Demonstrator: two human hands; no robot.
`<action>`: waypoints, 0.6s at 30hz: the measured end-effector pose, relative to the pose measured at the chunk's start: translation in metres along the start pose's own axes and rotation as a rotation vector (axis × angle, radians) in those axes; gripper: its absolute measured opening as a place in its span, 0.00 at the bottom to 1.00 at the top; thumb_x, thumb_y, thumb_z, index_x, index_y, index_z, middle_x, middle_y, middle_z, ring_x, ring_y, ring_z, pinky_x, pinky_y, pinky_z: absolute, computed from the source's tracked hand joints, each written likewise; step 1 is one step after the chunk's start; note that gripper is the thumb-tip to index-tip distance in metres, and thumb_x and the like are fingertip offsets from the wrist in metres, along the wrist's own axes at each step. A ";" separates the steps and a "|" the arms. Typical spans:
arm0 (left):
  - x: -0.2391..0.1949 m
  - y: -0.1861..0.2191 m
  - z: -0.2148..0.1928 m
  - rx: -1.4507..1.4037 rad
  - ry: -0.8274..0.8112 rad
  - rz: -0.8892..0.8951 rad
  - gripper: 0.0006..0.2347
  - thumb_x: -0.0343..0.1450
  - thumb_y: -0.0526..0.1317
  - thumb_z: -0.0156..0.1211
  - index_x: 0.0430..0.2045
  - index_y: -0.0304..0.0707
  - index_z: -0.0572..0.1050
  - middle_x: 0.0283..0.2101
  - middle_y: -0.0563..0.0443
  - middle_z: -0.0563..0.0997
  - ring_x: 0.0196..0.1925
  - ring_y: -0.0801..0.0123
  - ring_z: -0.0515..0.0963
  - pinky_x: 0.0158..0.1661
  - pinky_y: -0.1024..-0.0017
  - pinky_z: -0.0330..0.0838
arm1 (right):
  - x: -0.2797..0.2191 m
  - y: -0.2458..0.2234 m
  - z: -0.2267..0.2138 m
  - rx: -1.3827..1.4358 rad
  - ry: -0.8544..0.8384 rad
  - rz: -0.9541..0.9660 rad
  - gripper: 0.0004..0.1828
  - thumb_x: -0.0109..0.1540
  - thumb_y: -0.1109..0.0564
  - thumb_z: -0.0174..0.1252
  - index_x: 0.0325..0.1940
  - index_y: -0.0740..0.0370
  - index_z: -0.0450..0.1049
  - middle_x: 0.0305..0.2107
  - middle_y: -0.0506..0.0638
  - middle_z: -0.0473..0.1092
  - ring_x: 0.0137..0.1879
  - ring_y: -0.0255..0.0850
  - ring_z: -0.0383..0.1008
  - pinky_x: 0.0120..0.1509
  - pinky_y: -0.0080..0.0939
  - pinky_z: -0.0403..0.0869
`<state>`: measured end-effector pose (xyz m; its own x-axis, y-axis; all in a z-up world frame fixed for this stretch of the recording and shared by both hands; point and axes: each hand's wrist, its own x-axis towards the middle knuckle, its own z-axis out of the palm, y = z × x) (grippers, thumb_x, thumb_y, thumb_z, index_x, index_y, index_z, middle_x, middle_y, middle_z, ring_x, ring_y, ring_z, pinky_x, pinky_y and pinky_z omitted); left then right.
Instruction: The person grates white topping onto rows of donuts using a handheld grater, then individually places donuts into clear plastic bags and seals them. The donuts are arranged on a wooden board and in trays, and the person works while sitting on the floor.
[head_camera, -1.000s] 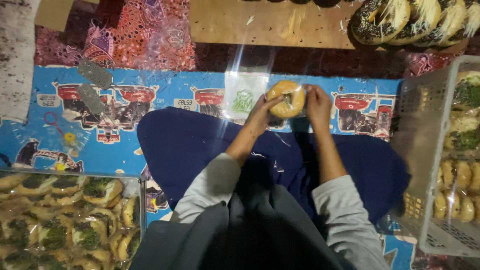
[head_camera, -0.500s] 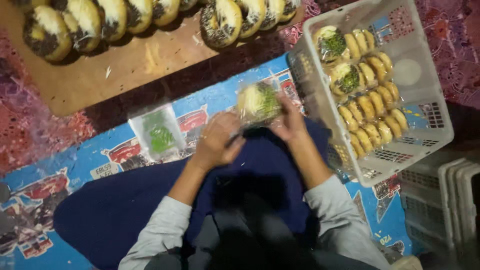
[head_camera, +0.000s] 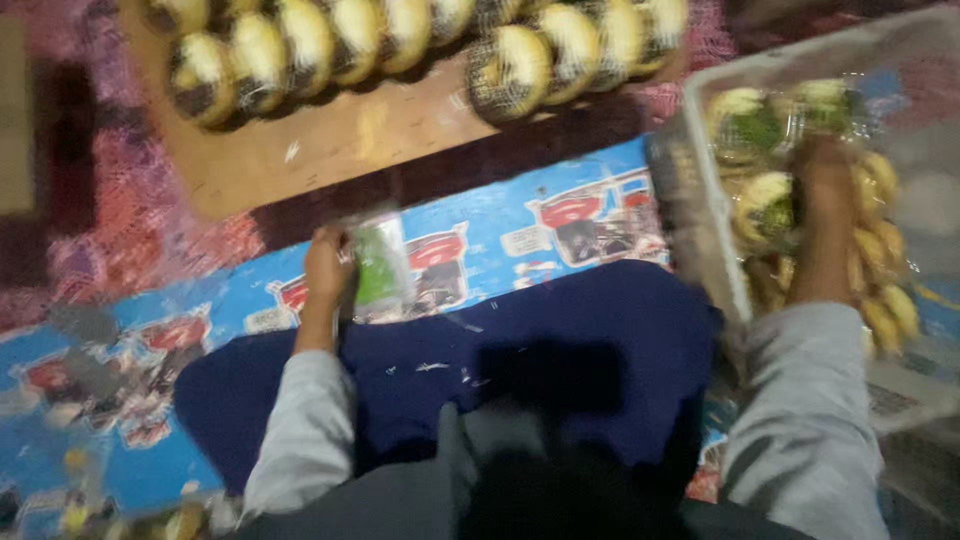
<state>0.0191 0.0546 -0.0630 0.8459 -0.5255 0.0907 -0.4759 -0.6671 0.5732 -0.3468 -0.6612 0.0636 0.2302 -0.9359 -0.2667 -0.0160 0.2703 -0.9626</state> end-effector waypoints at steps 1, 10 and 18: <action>-0.001 0.004 0.000 0.013 -0.009 0.001 0.12 0.64 0.29 0.59 0.41 0.34 0.76 0.42 0.34 0.79 0.44 0.39 0.78 0.44 0.51 0.73 | -0.003 -0.004 -0.004 -0.167 0.057 -0.041 0.21 0.69 0.45 0.60 0.61 0.59 0.71 0.55 0.56 0.75 0.59 0.50 0.77 0.65 0.55 0.76; -0.023 0.100 -0.053 0.113 -0.031 0.100 0.10 0.67 0.28 0.56 0.41 0.36 0.75 0.53 0.39 0.78 0.40 0.42 0.81 0.38 0.51 0.76 | -0.248 0.019 0.155 -0.949 -0.610 -0.888 0.22 0.66 0.67 0.61 0.62 0.50 0.71 0.52 0.47 0.76 0.57 0.40 0.76 0.70 0.39 0.76; -0.042 0.202 -0.111 -0.280 0.293 0.120 0.18 0.66 0.32 0.68 0.48 0.35 0.69 0.58 0.37 0.73 0.37 0.55 0.82 0.37 0.63 0.78 | -0.424 0.039 0.351 -0.883 -1.094 -0.407 0.10 0.63 0.56 0.64 0.48 0.57 0.81 0.40 0.54 0.80 0.47 0.46 0.83 0.53 0.44 0.78</action>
<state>-0.0857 0.0003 0.1394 0.8405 -0.3915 0.3746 -0.5253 -0.4196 0.7403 -0.1031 -0.1745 0.1558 0.9663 -0.1684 -0.1949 -0.2566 -0.5655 -0.7838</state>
